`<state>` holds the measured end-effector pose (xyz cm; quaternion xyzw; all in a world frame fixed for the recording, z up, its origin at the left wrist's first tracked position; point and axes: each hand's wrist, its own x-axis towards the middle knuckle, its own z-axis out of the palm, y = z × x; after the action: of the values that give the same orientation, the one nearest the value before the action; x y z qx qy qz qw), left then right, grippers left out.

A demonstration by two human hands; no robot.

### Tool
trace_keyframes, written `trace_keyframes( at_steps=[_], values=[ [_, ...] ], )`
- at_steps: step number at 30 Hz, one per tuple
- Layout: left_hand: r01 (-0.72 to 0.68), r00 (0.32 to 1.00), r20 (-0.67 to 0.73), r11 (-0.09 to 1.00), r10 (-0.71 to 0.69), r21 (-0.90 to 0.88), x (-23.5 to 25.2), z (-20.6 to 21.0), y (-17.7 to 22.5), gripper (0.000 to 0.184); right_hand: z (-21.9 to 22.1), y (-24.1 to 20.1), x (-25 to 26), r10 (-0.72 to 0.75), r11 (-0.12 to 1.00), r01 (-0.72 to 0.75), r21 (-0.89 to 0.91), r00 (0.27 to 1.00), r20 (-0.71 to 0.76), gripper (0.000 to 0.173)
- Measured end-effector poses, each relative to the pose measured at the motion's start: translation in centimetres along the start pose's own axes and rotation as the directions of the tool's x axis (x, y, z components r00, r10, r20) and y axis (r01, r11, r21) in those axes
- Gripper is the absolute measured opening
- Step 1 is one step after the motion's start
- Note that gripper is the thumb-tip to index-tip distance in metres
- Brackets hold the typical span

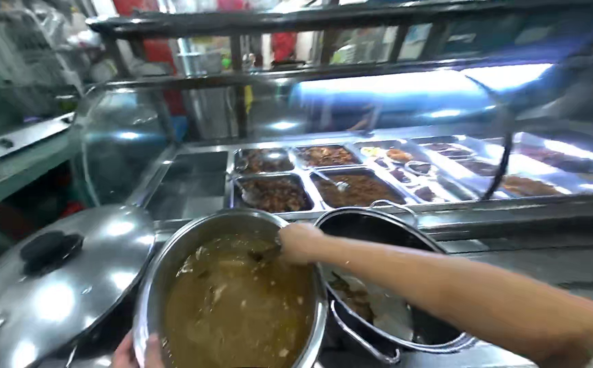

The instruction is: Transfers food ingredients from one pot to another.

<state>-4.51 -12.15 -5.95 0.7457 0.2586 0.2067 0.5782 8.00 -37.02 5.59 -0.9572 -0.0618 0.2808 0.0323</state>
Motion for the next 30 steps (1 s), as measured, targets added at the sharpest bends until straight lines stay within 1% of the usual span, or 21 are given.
trace_keyframes(
  at_steps=[3,6,11,15,18,20,22,24,25,26,28,29,30],
  values=[
    [0.059,0.997,-0.046,0.998,-0.059,-0.011,-0.3,0.4,0.7,0.047,-1.0,1.9,1.7,0.002,1.0,-0.002,-0.003,1.0,0.005,0.028],
    [0.076,0.996,-0.047,0.997,-0.076,-0.006,-0.4,0.4,0.7,0.047,-2.2,2.7,1.4,0.008,0.997,-0.01,0.08,0.999,0.033,0.023],
    [0.097,0.993,-0.064,0.995,-0.098,-0.014,-0.4,0.5,0.8,0.044,-4.2,3.0,-0.5,0.022,0.993,-0.029,0.111,0.997,0.068,0.022],
    [0.102,0.993,-0.066,0.995,-0.102,-0.007,-0.4,0.6,0.9,0.044,-5.7,4.5,-2.8,0.008,0.994,-0.008,0.105,1.0,0.004,0.022],
    [0.087,0.995,-0.055,0.996,-0.087,0.003,-0.5,0.5,0.7,0.045,-7.5,6.3,-5.8,0.027,0.99,-0.023,0.141,0.999,-0.029,0.021],
    [0.071,0.996,-0.053,0.997,-0.071,0.005,-0.5,0.4,0.7,0.045,-8.6,8.8,-8.0,0.017,0.989,-0.005,0.148,0.997,-0.076,0.022],
    [0.048,0.998,-0.049,0.999,-0.048,0.01,-0.4,0.3,0.5,0.045,-9.5,11.4,-10.5,0.038,0.986,-0.019,0.166,0.993,-0.113,0.022],
    [0.04,0.998,-0.047,0.999,-0.039,0.03,-0.3,0.2,0.5,0.045,-9.8,14.7,-12.9,0.046,0.983,-0.016,0.183,0.986,-0.159,0.02],
    [0.041,0.998,-0.043,0.998,-0.039,0.04,-0.3,0.2,0.5,0.045,-9.8,16.0,-14.2,0.088,0.983,-0.057,0.176,0.981,-0.174,0.018],
    [0.038,0.999,-0.04,0.998,-0.036,0.048,-0.2,0.2,0.5,0.045,-9.6,17.1,-15.3,0.137,0.981,-0.108,0.163,0.974,-0.182,0.015],
    [0.012,0.999,-0.049,0.998,-0.009,0.061,0.3,0.1,-0.3,0.046,-8.4,20.4,-16.8,0.159,0.985,-0.14,0.105,0.969,-0.191,0.005],
    [0.001,0.998,-0.056,0.997,0.003,0.071,0.6,0.0,-0.8,0.046,-7.3,22.0,-17.2,0.154,0.987,-0.141,0.081,0.971,-0.183,0.003],
    [0.002,0.998,-0.057,0.997,0.003,0.082,0.8,0.0,-1.0,0.046,-6.1,22.8,-17.4,0.183,0.982,-0.173,0.076,0.971,-0.157,0.003]
  ],
)
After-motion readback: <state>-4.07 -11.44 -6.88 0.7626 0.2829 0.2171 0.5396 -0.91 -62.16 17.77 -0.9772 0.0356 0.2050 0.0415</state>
